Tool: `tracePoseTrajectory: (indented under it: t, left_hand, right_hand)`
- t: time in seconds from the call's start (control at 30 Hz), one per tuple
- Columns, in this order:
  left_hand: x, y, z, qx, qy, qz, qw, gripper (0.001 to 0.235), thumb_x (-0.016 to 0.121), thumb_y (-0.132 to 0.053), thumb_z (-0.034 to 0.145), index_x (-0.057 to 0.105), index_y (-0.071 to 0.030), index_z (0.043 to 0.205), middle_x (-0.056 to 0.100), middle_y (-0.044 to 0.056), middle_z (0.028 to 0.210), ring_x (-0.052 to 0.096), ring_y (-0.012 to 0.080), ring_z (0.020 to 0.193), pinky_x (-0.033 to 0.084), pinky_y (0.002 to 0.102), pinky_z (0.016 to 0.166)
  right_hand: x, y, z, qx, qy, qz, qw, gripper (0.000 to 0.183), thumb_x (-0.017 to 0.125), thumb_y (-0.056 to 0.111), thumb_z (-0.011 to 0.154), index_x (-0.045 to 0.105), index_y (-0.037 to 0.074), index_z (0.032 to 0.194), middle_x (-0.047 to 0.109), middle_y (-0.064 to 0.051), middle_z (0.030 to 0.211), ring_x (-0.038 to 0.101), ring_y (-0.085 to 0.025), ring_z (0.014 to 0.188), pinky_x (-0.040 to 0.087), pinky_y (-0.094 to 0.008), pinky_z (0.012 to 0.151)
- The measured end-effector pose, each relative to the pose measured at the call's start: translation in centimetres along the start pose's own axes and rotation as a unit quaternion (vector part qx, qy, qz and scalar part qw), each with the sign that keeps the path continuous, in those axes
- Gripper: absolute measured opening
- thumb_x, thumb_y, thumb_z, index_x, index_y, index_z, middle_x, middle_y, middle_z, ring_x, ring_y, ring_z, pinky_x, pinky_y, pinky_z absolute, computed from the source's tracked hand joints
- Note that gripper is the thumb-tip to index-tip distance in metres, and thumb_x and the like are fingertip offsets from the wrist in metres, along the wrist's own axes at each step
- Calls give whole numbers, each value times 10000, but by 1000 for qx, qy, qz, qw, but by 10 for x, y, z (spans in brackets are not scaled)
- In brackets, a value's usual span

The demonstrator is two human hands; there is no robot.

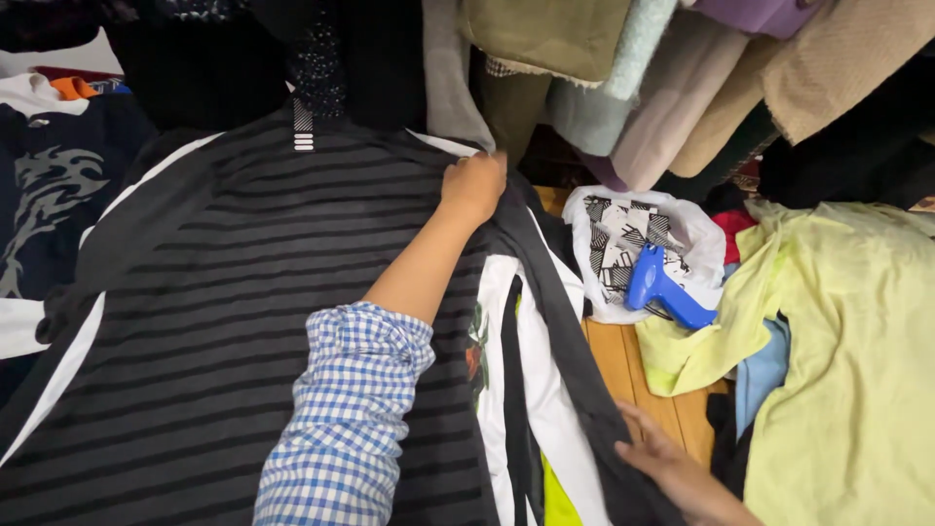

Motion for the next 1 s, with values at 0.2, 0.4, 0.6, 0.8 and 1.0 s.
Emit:
tracePoseTrajectory:
  t: [0.2, 0.4, 0.6, 0.8, 1.0]
  left_hand:
    - [-27, -20, -17, -29, 25, -335, 941, 127, 439, -235, 1031, 434, -117, 1079, 696, 258, 882, 657, 522, 857, 456, 599, 769]
    - [-13, -23, -46, 72, 187, -181, 963, 621, 301, -354, 1025, 255, -179, 1619, 488, 131, 1547, 415, 219, 1454, 156, 404, 1237]
    - [0, 1, -49, 21, 63, -447, 892, 542, 476, -25, 954, 484, -97, 1491, 758, 129, 1221, 593, 321, 1336, 405, 462, 1197]
    - [-28, 33, -76, -107, -64, -267, 956, 403, 704, -135, 888, 665, -145, 1289, 669, 112, 1229, 602, 373, 1239, 518, 478, 1052]
    - [-44, 44, -84, -136, 137, -251, 948, 699, 466, -421, 1064, 196, -218, 1676, 119, 193, 1727, 91, 464, 1580, 120, 631, 1262]
  right_hand:
    - [31, 25, -20, -44, 52, 126, 990, 708, 599, 37, 907, 392, 109, 1581, 441, -61, 1654, 401, -148, 1505, 291, -328, 1197]
    - [37, 92, -42, 23, 106, -457, 883, 678, 671, 456, 951, 437, 313, 1571, 604, 58, 780, 615, -74, 719, 501, -231, 702]
    - [55, 193, 13, -248, -88, -470, 842, 434, 658, 454, 938, 725, 216, 1294, 799, -101, 1035, 746, -319, 1029, 605, -448, 827]
    - [139, 242, 111, -477, -81, -454, 748, 479, 643, 323, 1010, 616, 78, 1421, 544, -225, 1468, 496, -426, 1380, 399, -530, 1145]
    - [189, 263, 157, -294, -86, -576, 758, 670, 268, 595, 1094, 372, 175, 1607, 219, -147, 1707, 168, -393, 1570, 135, -654, 1223]
Point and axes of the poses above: each hand's wrist, its own z-axis towards the middle knuckle, its own x-axis out of the palm, y = z × x, the point moved 3 cm from there along z, towards the middle knuckle
